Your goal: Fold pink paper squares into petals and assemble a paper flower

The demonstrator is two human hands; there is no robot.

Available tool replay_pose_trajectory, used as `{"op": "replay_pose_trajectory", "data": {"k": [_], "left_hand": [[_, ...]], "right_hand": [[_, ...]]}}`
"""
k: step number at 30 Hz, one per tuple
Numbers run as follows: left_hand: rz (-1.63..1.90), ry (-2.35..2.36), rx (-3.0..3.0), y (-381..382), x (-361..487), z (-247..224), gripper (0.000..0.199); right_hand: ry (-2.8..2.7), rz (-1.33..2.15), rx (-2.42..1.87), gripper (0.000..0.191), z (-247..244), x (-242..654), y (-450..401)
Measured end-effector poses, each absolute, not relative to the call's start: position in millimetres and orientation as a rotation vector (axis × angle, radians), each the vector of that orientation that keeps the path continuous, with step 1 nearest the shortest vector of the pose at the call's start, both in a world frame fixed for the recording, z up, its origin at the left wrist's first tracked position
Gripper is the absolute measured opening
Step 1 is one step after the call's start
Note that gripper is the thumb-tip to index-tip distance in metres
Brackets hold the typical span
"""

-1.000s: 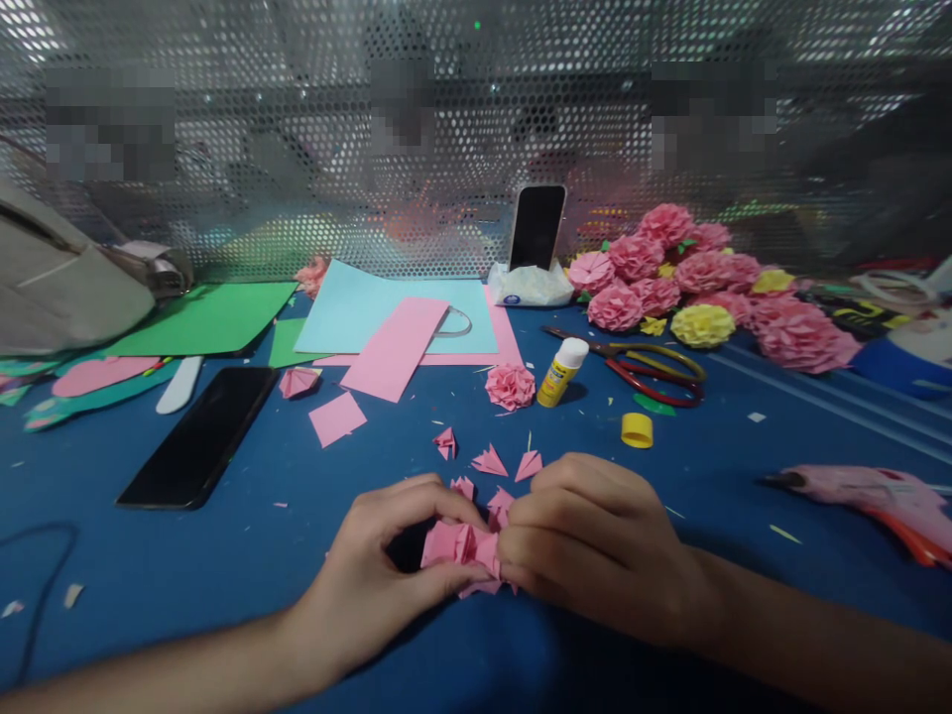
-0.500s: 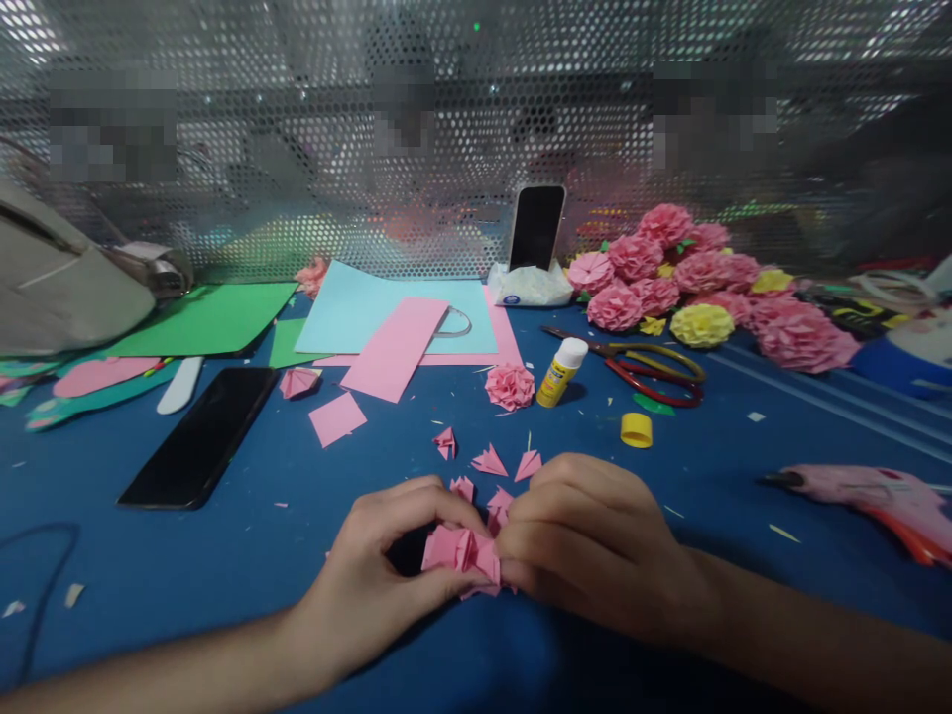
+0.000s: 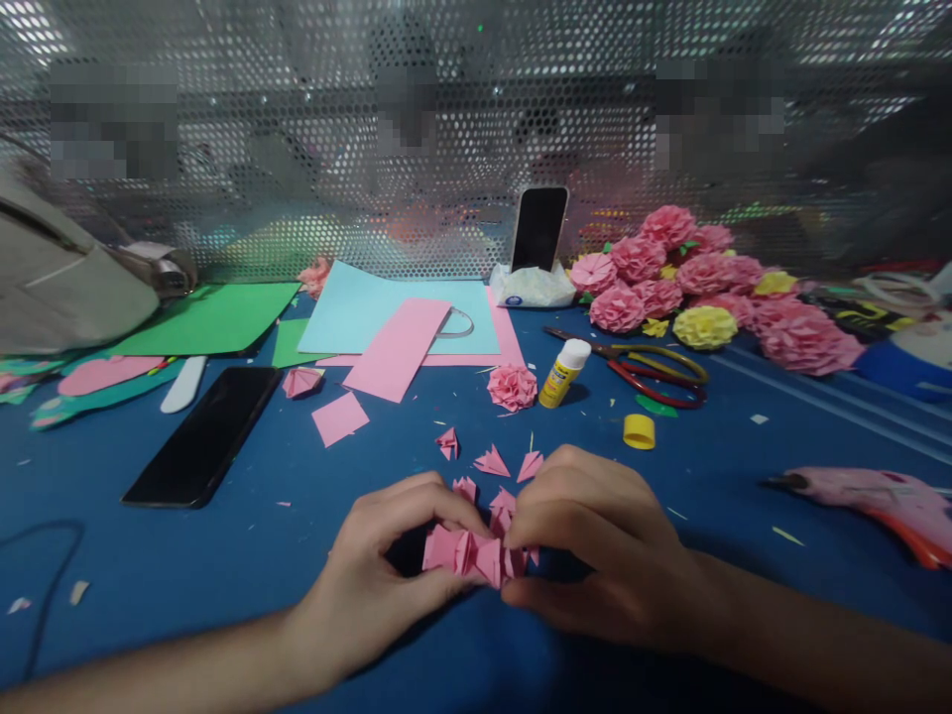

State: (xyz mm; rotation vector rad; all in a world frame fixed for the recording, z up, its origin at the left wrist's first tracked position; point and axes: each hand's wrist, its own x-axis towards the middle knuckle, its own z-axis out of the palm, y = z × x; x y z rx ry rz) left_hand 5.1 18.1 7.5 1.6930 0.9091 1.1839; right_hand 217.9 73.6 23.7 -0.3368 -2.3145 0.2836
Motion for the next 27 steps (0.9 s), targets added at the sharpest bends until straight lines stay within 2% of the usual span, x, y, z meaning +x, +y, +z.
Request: {"op": "replay_pose_trajectory", "data": {"k": [11,18,27], "left_hand": [[1.186,0.916,1.620,17.8,5.0,6.2,0.014],[1.154,0.943,1.506,20.2,4.6,4.2,0.014],[1.151,0.937,1.436,21.8,5.7,4.2,0.013]], "right_hand": [[-2.339,0.234,-0.316,0.022,28.1,218.0,72.4],[-2.324,0.297,-0.327,0.012,29.1,219.0,72.1],[-2.316,0.355,-0.366,0.010,29.7,220.3,72.7]]}}
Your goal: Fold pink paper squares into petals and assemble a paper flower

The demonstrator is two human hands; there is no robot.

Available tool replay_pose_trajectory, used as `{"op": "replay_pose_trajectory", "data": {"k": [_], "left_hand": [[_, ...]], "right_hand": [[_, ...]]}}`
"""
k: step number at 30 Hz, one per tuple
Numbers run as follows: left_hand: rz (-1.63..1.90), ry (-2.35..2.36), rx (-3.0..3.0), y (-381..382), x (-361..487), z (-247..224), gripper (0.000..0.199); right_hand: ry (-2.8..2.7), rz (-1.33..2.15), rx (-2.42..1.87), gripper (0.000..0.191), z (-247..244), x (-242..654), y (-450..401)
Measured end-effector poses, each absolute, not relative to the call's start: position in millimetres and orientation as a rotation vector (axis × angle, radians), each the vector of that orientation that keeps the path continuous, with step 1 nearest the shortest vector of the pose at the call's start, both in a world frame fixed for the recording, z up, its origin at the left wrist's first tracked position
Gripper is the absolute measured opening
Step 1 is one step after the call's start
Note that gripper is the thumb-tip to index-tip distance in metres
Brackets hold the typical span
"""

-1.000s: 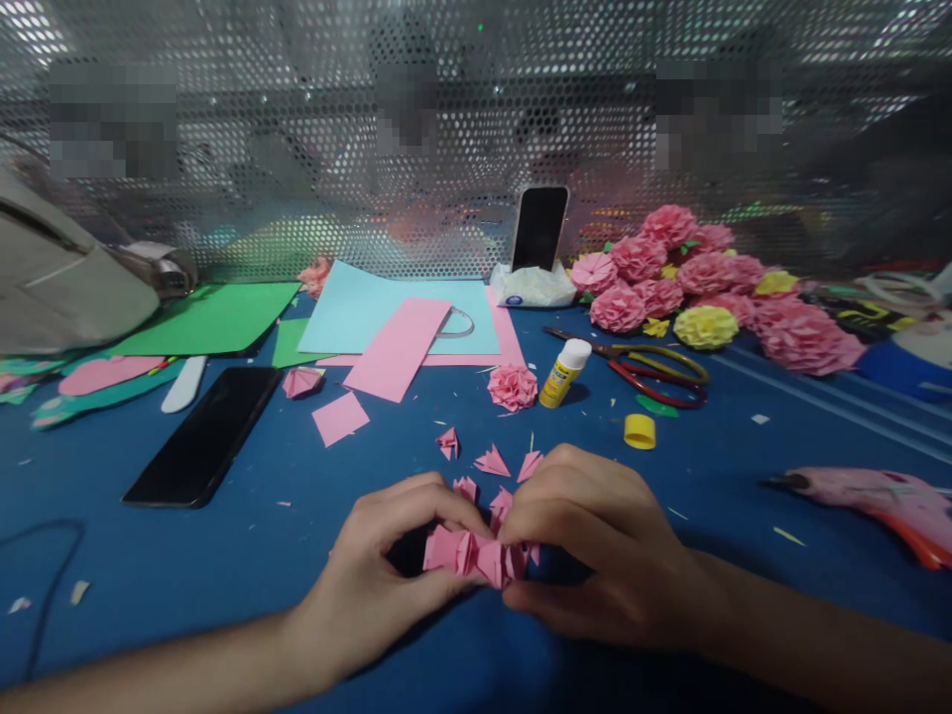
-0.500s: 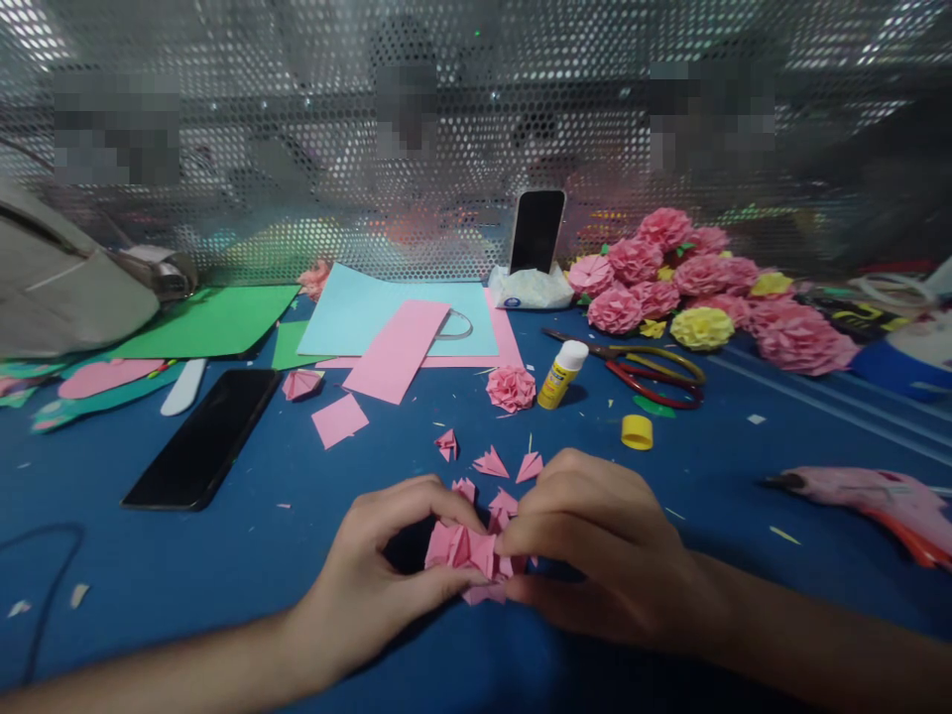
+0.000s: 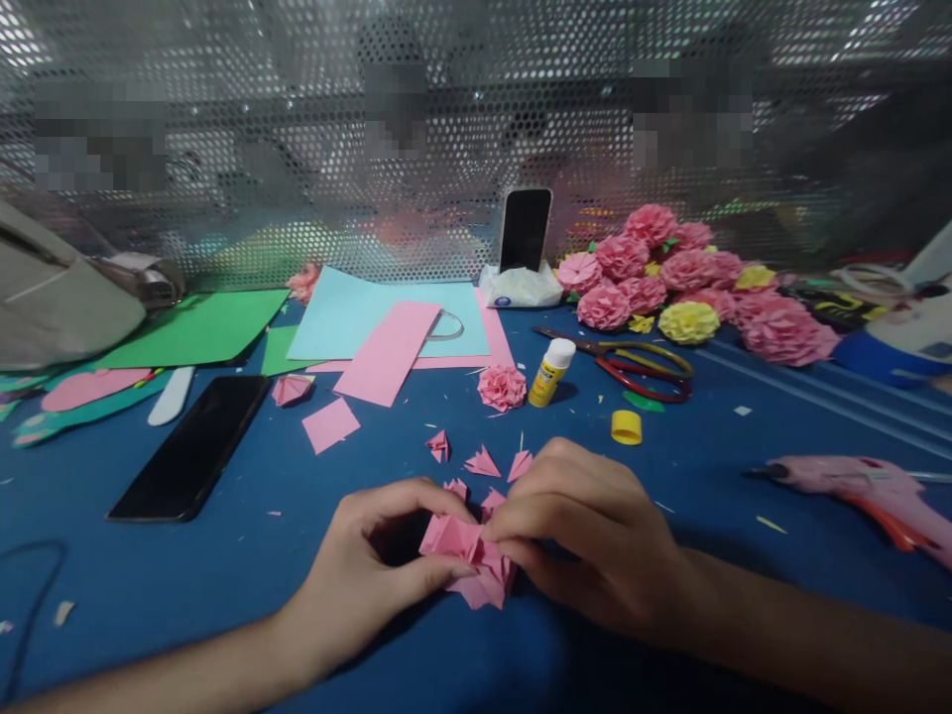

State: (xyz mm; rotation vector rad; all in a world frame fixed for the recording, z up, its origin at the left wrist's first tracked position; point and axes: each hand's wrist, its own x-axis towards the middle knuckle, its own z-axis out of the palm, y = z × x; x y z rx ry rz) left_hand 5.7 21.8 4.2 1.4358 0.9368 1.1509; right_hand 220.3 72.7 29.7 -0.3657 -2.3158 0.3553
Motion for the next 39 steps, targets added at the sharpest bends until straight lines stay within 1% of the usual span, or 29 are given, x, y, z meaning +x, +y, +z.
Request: {"op": "replay_pose_trajectory", "data": {"k": [10,16,20,25,28,31,34,39], "left_hand": [[1.131,0.932,1.444,21.3,6.1,5.2,0.012],[1.110,0.945,1.483,21.9,5.5,3.7,0.010],[1.102,0.961,1.521,20.9,5.7,4.1,0.009],[1.110,0.959,1.563,19.7,5.4,4.0,0.009],[1.112,0.951,1.575,19.9,5.0,3.5,0.009],[1.114,0.949,1.586,20.5,5.3,3.4,0.009],[1.122,0.957,1.596,21.1,6.1,3.5,0.010],[1.157,0.958,1.623,19.8,6.8,4.8,0.008]], "right_hand": [[-2.313,0.355,-0.368,0.010,27.1,220.6,70.7],[-2.341,0.378,-0.323,0.019,27.7,218.8,71.7],[-2.377,0.390,-0.371,0.011,28.2,219.2,72.4],[-2.400,0.402,-0.353,0.019,27.9,220.0,72.6],[-2.384,0.449,-0.343,0.022,28.6,218.5,72.1],[-2.372,0.499,-0.317,0.019,29.5,216.9,70.5],[-2.362,0.532,-0.405,0.020,30.1,216.5,67.9],[-2.296,0.736,-0.507,0.019,31.6,215.7,63.1]]}}
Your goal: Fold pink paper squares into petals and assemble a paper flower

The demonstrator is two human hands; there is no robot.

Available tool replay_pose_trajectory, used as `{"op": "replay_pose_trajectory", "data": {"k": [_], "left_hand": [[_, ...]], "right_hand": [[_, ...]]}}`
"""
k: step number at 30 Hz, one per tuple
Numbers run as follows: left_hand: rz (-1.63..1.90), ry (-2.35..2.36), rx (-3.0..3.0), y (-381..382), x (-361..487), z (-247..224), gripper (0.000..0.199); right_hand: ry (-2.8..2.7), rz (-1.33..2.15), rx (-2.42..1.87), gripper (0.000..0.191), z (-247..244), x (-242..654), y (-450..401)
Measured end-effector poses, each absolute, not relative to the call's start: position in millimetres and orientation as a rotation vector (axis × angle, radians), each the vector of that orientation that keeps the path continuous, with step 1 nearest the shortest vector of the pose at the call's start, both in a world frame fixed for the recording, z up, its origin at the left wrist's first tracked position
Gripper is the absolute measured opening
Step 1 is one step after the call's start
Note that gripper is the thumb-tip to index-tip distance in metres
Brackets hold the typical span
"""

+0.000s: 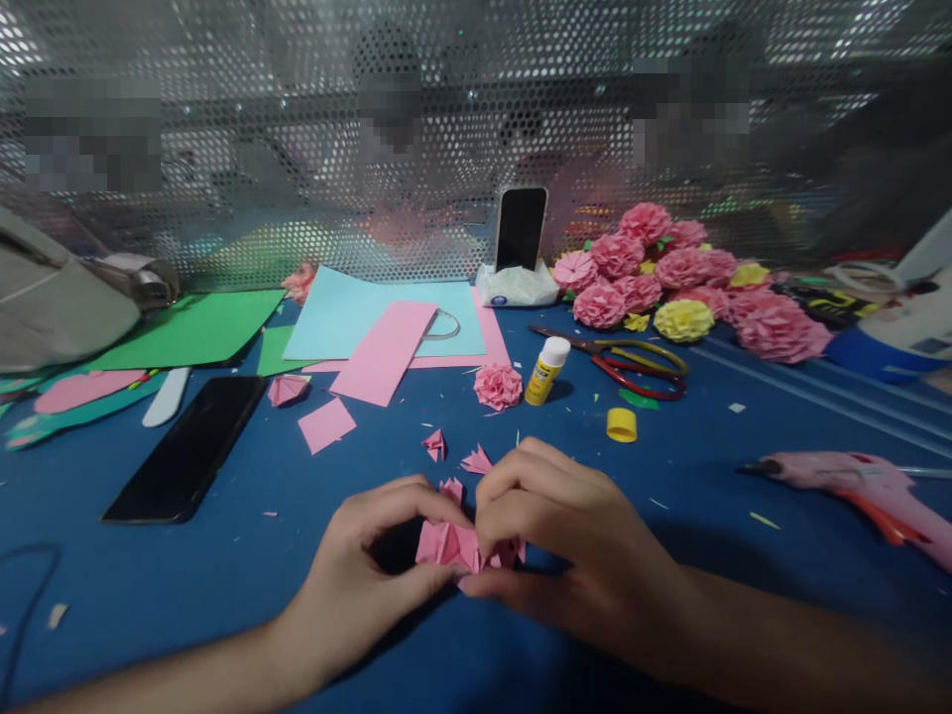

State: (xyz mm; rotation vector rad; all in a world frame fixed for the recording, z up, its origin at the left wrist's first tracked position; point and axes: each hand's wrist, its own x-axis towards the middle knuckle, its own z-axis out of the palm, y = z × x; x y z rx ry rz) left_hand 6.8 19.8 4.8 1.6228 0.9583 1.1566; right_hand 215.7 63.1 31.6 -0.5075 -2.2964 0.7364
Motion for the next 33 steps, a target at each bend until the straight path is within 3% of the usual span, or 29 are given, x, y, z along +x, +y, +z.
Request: {"op": "replay_pose_trajectory", "data": {"k": [23,33], "left_hand": [[1.200,0.940,1.698,19,6,5,0.010],[1.144,0.942,1.696,18,7,5,0.008]], "right_hand": [[-2.087,0.732,-0.471,0.014,29,205,56],[-2.318,0.671,-0.408,0.009,36,213,62]]}}
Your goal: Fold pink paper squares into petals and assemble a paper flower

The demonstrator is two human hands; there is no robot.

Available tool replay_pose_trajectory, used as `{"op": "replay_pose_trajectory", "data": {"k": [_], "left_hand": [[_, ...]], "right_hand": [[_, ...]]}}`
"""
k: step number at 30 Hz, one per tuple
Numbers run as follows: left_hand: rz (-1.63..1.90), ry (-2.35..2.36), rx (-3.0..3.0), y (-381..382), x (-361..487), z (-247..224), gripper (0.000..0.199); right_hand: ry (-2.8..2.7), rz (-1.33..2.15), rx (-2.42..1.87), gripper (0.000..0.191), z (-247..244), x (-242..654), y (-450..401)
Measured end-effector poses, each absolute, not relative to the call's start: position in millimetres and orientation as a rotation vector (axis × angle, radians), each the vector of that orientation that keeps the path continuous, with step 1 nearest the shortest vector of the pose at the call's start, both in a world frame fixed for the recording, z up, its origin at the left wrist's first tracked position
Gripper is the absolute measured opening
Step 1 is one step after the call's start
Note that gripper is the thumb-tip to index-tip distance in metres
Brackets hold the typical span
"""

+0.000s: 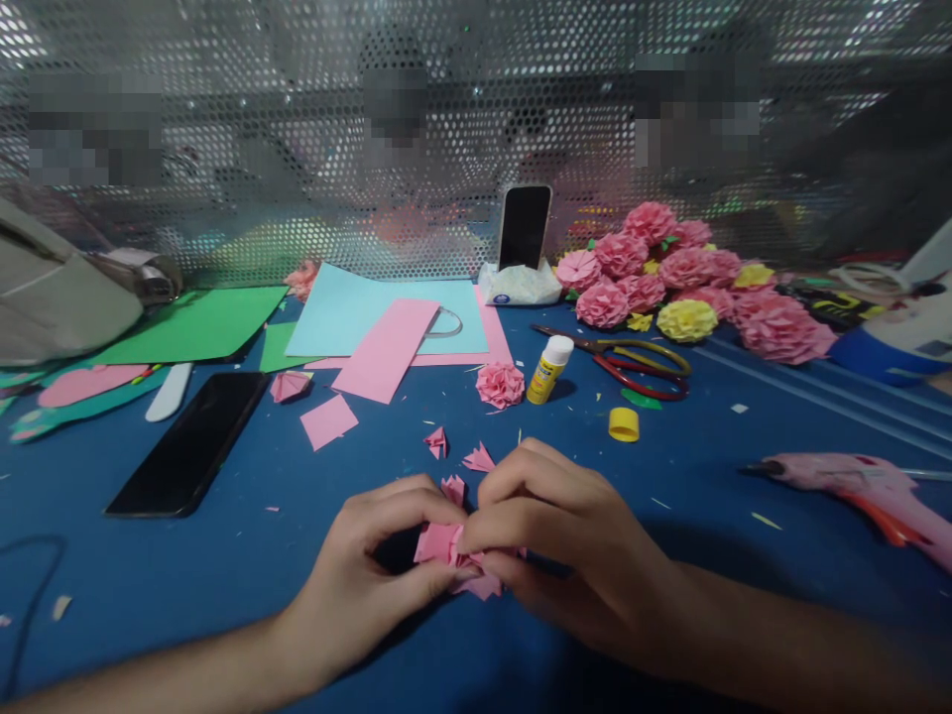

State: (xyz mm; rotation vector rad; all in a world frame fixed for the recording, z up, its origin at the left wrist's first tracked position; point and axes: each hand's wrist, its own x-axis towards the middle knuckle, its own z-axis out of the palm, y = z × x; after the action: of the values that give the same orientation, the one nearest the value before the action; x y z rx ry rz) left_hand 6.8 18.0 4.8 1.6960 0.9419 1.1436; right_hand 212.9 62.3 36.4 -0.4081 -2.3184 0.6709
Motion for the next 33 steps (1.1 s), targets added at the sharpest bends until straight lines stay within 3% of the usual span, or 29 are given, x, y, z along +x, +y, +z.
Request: {"op": "replay_pose_trajectory", "data": {"k": [14,33], "left_hand": [[1.102,0.894,1.715,17,10,9,0.004],[1.068,0.881,1.702,19,11,9,0.010]], "right_hand": [[-2.806,0.373,-0.464,0.009,54,209,70],[-2.743,0.358,-0.350,0.013,59,212,70]]}}
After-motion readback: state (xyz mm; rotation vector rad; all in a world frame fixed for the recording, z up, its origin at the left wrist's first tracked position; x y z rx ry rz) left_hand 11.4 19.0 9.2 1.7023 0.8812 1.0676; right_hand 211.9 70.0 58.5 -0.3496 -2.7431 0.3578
